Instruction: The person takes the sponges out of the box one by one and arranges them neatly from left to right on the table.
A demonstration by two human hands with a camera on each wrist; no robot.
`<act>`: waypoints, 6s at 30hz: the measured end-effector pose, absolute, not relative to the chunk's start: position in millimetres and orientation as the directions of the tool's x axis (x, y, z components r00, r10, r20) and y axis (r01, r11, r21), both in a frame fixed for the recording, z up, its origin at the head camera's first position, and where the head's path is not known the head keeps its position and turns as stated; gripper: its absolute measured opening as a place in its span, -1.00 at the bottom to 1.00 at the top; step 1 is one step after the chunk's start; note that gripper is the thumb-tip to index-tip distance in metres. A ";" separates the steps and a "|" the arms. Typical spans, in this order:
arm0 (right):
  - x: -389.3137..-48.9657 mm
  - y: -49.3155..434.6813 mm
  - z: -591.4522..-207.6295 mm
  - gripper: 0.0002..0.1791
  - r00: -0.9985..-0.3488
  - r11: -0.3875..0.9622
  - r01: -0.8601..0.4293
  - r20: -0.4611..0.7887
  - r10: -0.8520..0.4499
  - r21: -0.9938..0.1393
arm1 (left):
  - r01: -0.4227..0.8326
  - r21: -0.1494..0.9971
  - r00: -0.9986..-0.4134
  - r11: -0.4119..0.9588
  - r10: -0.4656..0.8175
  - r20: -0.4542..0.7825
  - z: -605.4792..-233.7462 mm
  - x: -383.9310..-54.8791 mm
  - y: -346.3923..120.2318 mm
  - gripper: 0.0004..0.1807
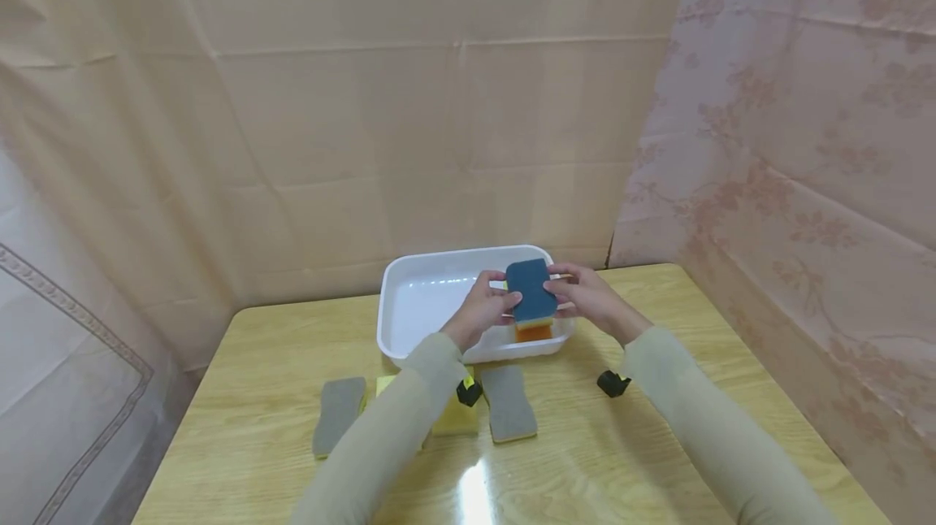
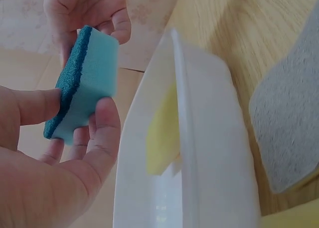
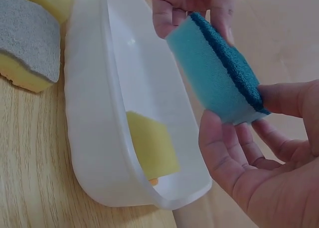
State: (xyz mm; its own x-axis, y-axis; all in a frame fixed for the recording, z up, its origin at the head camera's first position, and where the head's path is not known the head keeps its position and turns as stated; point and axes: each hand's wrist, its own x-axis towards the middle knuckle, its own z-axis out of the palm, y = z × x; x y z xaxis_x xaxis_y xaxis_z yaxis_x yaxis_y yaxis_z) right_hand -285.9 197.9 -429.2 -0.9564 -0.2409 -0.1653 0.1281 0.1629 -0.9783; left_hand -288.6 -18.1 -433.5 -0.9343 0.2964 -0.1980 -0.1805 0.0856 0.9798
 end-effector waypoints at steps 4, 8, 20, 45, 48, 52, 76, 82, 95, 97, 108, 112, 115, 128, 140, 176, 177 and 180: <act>-281.0 203.0 -429.5 -0.34 -0.957 0.178 0.116 -0.157 -0.242 -0.977 | -0.180 0.982 -0.932 0.059 0.308 -0.190 -434.0 -284.1 -15.8 -0.46; -272.9 208.2 -429.9 -0.33 -0.954 0.173 0.101 -0.145 -0.261 -0.980 | -0.182 0.983 -0.933 0.037 0.309 -0.184 -436.8 -275.2 -12.5 -0.46; -246.2 219.4 -439.5 -0.31 -0.968 0.157 0.065 -0.101 -0.231 -0.985 | -0.126 0.991 -0.948 0.038 0.289 -0.131 -450.1 -249.6 -1.2 -0.45; -212.3 221.3 -457.8 -0.33 -0.987 0.130 0.072 -0.089 -0.132 -0.989 | -0.121 0.992 -0.951 0.040 0.282 -0.128 -470.6 -219.7 7.7 -0.45; -207.8 221.3 -459.5 -0.33 -0.988 0.126 0.079 -0.094 -0.121 -0.989 | -0.103 0.994 -0.954 0.040 0.280 -0.110 -473.4 -214.6 8.7 -0.47; -202.2 222.7 -460.8 -0.32 -0.988 0.132 0.088 -0.103 -0.111 -0.987 | -0.069 0.997 -0.955 0.032 0.287 -0.075 -476.9 -208.5 10.9 -0.51; -172.8 216.2 -486.3 -0.38 -0.981 0.132 0.180 -0.187 -0.041 -0.975 | 0.002 0.991 -0.977 0.137 0.212 -0.027 -499.9 -181.1 17.6 -0.58; -164.1 211.2 -489.0 -0.40 -0.981 0.135 0.190 -0.194 -0.017 -0.972 | 0.032 0.984 -0.983 0.178 0.181 -0.001 -502.1 -174.3 17.0 -0.59; -153.7 201.8 -497.1 -0.44 -0.972 0.169 0.236 -0.233 0.040 -0.957 | 0.130 0.947 -0.985 0.293 0.151 0.088 -503.5 -161.3 17.1 -0.55; -153.5 201.3 -498.7 -0.46 -0.971 0.186 0.239 -0.233 0.054 -0.953 | 0.135 0.941 -0.984 0.310 0.153 0.091 -504.4 -159.6 17.2 -0.53; -151.0 196.1 -504.5 -0.48 -0.977 0.300 0.214 -0.199 0.079 -0.930 | 0.086 0.957 -0.987 0.277 0.155 0.044 -508.7 -155.2 15.0 -0.52; -152.0 193.2 -504.4 -0.49 -0.979 0.309 0.204 -0.189 0.076 -0.929 | 0.095 0.948 -0.984 0.303 0.170 0.044 -508.5 -155.3 12.6 -0.51; -152.3 190.8 -505.5 -0.50 -0.979 0.325 0.201 -0.185 0.080 -0.924 | 0.086 0.947 -0.981 0.310 0.194 0.026 -509.0 -157.1 8.6 -0.50; -151.4 186.1 -506.5 -0.51 -0.983 0.342 0.183 -0.172 0.064 -0.922 | 0.084 0.928 -0.977 0.362 0.213 0.005 -514.6 -168.6 0.4 -0.51; -152.1 186.0 -509.3 -0.50 -0.990 0.372 0.143 -0.134 0.051 -0.917 | 0.093 0.913 -0.980 0.398 0.198 0.013 -516.4 -171.2 1.2 -0.52; -162.1 184.0 -507.7 -0.39 -0.979 0.584 0.162 -0.206 -0.009 -0.796 | 0.079 0.889 -0.957 0.451 0.284 -0.059 -511.6 -174.5 -1.8 -0.35; -162.9 184.2 -507.4 -0.40 -0.978 0.585 0.163 -0.209 -0.012 -0.795 | 0.089 0.887 -0.957 0.453 0.287 -0.050 -511.7 -174.5 -1.6 -0.35; -164.7 184.5 -506.3 -0.40 -0.976 0.584 0.162 -0.215 -0.022 -0.795 | 0.110 0.876 -0.956 0.470 0.292 -0.036 -511.6 -174.4 -0.7 -0.36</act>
State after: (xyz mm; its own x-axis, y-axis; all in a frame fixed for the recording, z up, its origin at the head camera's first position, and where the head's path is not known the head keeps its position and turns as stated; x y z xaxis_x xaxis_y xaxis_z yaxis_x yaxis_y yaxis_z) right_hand -164.7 184.5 -506.3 -0.9764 -0.0224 -0.2149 0.1617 0.5841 -0.7954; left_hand -174.4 -0.7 -511.6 -0.9559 0.2916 -0.0361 0.1105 0.4704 0.8755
